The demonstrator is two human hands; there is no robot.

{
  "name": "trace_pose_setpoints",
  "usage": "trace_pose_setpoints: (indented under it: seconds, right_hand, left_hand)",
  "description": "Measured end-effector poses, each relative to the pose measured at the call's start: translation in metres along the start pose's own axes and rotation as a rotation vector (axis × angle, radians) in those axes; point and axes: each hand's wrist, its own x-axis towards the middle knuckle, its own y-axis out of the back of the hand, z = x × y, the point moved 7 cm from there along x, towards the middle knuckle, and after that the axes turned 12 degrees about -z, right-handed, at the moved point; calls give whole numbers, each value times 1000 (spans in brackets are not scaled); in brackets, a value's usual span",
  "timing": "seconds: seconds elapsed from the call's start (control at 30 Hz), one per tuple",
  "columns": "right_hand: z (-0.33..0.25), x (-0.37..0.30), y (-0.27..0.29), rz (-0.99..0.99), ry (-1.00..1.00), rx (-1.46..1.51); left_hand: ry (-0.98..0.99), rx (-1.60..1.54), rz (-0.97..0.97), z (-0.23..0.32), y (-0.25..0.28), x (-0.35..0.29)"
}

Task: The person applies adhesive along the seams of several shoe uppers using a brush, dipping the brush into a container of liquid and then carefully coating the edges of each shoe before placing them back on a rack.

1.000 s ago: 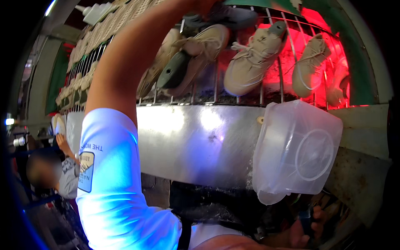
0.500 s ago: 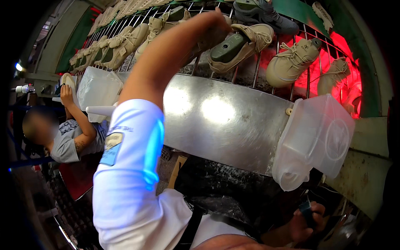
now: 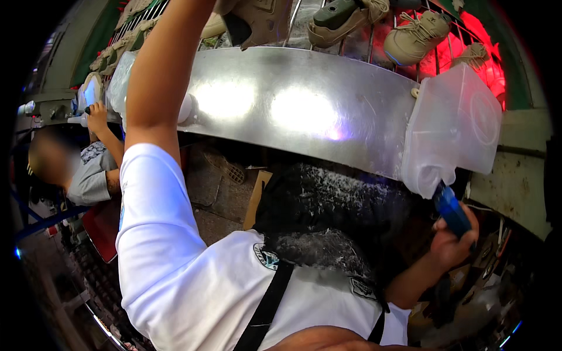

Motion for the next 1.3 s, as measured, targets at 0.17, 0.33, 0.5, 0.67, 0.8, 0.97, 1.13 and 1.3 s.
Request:
trace_pose_setpoints:
  seconds: [0.17,0.33,0.5,0.67,0.8,0.97,1.13,1.3]
  right_hand:
    - [-8,34,-27,-31,-223,-144]
    - [9,33,-15,5,-360,-227]
    - [8,32,-10,25,-404,-270]
    - [12,39,-21,-57,-423,-318]
    - [-12,64,-40,-429,-44,-719]
    - [-6,79,-39,-437,-317,-808]
    - [2,75,-54,-137,-391,-778]
    - [-28,45,-63,138,70,-1114]
  left_hand:
    - [-558,-65,213,37,-2,-86]
    - [-715,-268,-133,22,-82,-142]
    - [-488,-259,-269,16,-104,-166]
    - [-405,156,-374,20,-138,-182]
    - [-519,686,-96,36,-126,-190]
    - [-562,698,-19,52,-126,-196]
    - [-324,236,-123,29,-137,-190]
    - [-441,3,-106,0,-108,-189]
